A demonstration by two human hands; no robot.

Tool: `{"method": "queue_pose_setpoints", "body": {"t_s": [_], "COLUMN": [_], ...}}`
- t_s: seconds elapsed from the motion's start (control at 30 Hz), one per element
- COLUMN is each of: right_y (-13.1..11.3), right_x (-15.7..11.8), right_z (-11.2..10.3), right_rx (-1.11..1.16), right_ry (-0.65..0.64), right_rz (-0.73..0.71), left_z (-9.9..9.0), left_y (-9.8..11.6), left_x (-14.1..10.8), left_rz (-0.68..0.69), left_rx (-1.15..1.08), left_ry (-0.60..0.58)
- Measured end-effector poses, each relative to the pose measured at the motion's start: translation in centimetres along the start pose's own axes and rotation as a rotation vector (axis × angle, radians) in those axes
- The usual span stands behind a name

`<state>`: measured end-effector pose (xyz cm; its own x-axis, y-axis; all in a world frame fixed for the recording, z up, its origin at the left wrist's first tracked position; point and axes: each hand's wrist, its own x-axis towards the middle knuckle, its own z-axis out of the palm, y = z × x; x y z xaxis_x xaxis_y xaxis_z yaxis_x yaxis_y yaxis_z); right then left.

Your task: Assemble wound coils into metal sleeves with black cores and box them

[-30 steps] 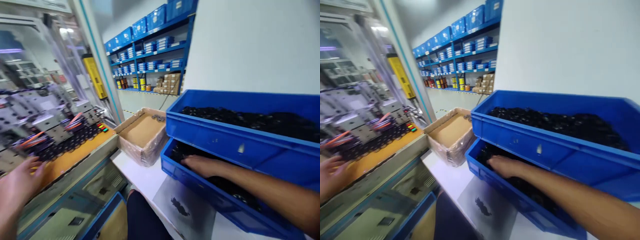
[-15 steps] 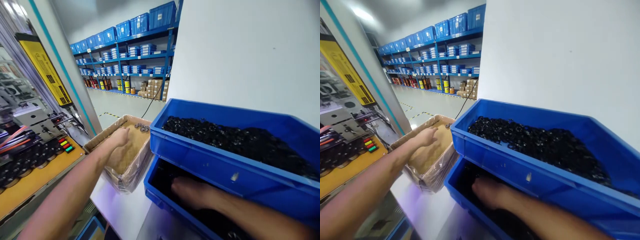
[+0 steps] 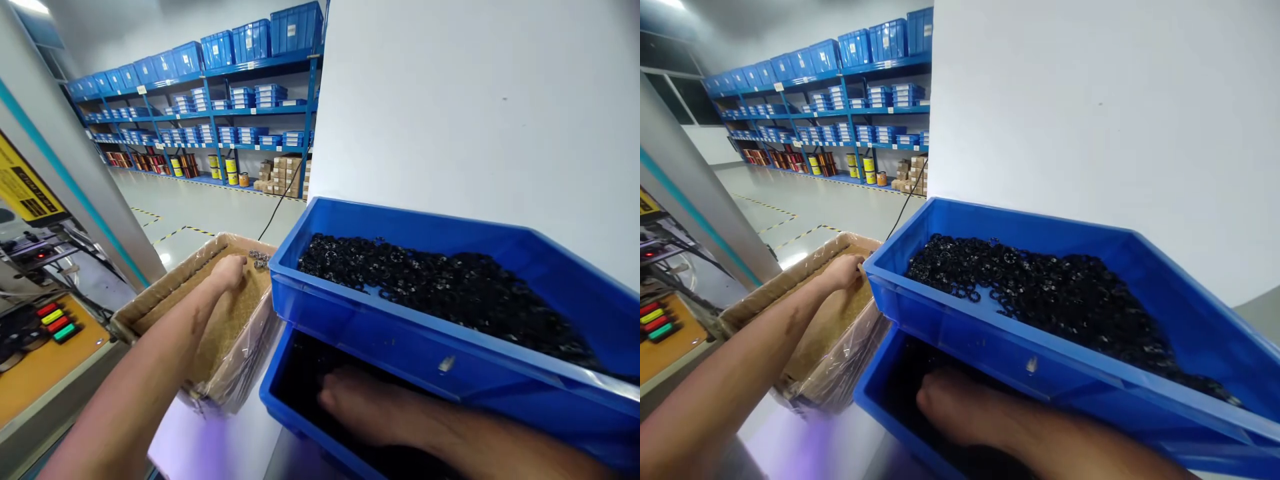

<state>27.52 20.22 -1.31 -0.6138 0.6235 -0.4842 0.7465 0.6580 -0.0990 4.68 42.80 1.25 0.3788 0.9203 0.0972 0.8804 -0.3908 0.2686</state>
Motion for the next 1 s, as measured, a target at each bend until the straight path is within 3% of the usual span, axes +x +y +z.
{"method": "queue_pose_setpoints", "body": {"t_s": [0.13,0.27,0.37,0.5,0.6,0.73,0.87,1.0], "right_y": [-0.1,0.0,0.3,0.8,0.6,-0.3,-1.3,-2.9], "right_x": [0.4,1.2,1.9,2.5,2.4,1.7,0.9,-0.5], "right_z": [0.4,1.1,2.0,3.4,4.2,3.7,1.6,-1.8], "right_rx": [0.004,0.031,0.048,0.103,0.132,0.108,0.104,0.111], "right_ry": [0.079,0.198,0.282,0.437,0.580,0.599,0.614,0.658], "right_rz": [-0.007,-0.008,0.010,-0.022,-0.026,-0.021,-0.027,-0.018], "left_z": [-3.2,-5.9,-5.8,-4.1,-3.4,-3.5,-3.9,-3.8], "left_y": [1.3,3.9,6.0,8.3,9.4,10.2,10.7,11.0], "left_x": [-5.4,-15.8,-24.1,-32.0,-35.7,-39.2,-41.4,-42.8], "left_rz": [0.009,0.095,0.138,0.071,0.042,0.080,0.084,0.052], "left_rx": [-0.134,-0.326,-0.555,-0.875,-0.934,-1.008,-1.003,-0.943], "left_ry": [0.047,0.224,0.418,0.517,0.577,0.660,0.719,0.764]}}
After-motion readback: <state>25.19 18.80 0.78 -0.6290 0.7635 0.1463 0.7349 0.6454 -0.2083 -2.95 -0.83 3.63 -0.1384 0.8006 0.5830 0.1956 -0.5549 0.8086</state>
